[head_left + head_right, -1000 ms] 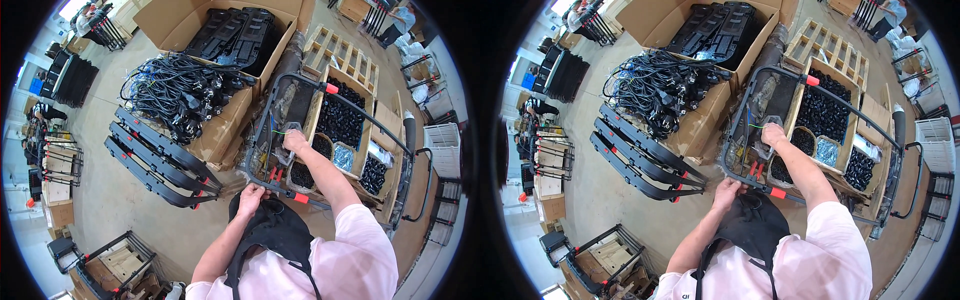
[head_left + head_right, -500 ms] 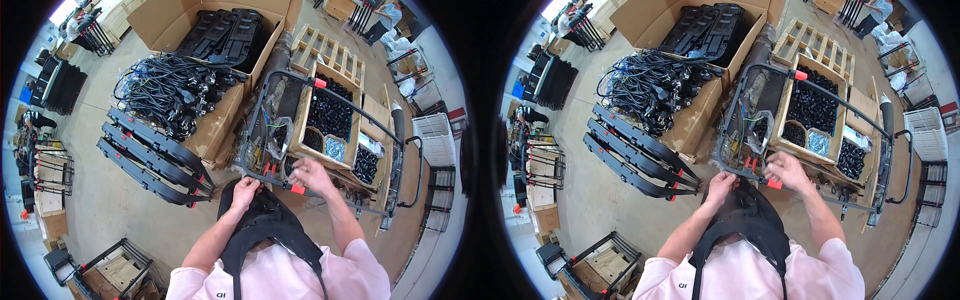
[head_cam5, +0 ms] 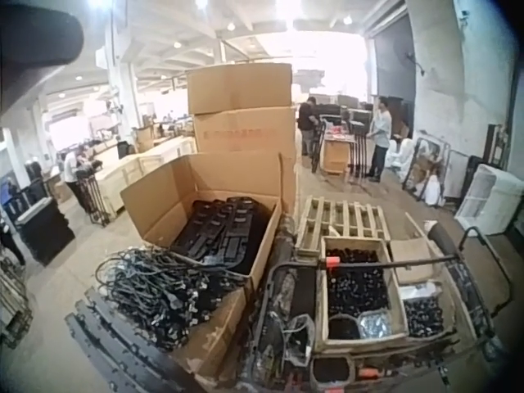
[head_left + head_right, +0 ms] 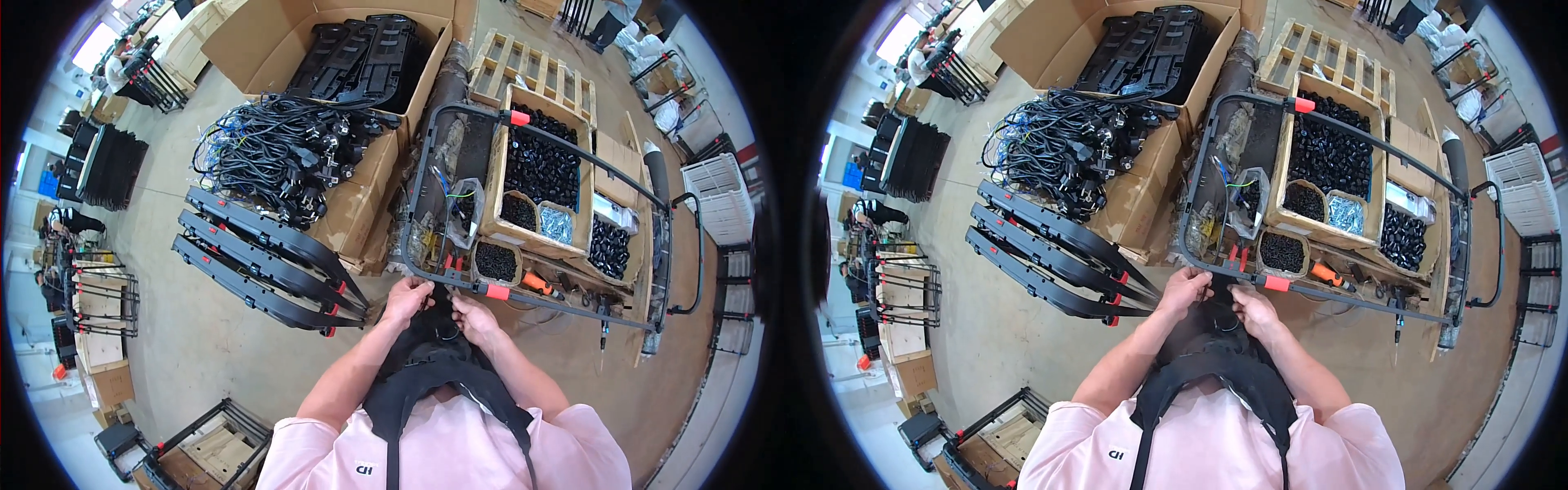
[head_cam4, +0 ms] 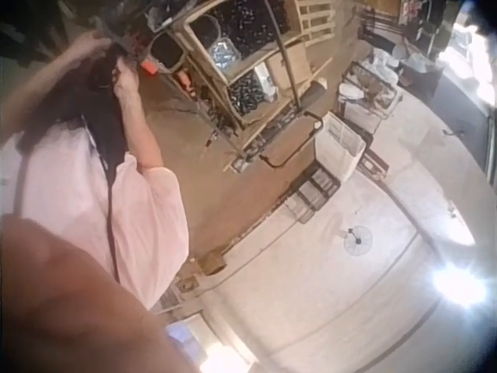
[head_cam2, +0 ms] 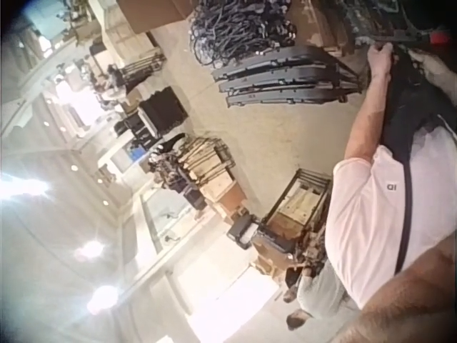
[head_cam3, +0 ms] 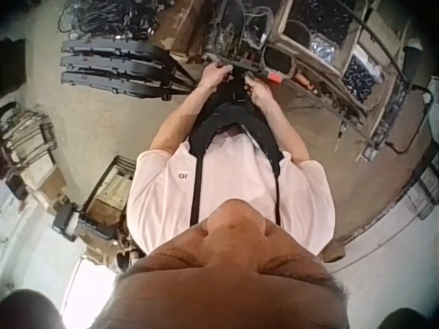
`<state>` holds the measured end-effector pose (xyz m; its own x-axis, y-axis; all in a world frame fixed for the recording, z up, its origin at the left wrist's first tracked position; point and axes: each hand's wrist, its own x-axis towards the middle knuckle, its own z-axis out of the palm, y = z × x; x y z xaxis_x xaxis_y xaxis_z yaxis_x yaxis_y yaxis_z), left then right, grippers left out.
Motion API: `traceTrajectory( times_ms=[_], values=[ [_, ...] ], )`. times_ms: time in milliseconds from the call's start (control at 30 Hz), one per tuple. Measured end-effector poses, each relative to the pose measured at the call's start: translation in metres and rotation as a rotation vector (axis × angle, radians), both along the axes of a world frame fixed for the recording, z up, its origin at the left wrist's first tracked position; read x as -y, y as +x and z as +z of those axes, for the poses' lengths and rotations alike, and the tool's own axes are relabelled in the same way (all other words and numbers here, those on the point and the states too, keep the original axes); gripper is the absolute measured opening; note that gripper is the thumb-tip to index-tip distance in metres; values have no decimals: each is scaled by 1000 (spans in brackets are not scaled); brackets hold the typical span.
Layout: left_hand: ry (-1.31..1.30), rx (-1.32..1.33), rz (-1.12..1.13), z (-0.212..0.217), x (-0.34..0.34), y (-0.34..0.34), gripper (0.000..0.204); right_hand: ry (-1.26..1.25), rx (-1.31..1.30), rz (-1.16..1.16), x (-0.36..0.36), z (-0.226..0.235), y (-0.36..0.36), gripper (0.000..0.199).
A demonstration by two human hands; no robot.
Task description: Assemble the base and internal wiring for a piece of exercise equipment using an electric screwdriver.
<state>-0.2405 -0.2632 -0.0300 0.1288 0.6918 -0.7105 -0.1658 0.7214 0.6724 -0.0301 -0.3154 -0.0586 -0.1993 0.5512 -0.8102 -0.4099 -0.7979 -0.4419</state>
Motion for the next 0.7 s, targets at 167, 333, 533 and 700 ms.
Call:
traceTrajectory(
  times_ms=[167, 333, 533, 700],
  values=[
    [-31, 1, -41, -4, -6, -5, 28, 66, -16, -84, -24, -11, -37, 10],
    [-80, 54, -56, 4, -10, -8, 24, 105, -98, -53, -29, -7, -48, 10],
    [-94, 116, -196, -4, -14, -17, 17, 135, -154, -80, -27, -12, -48, 16],
    [-93, 136, -268, -5, -12, -24, 23, 187, -141, 12, -24, -1, -45, 20]
  ],
)
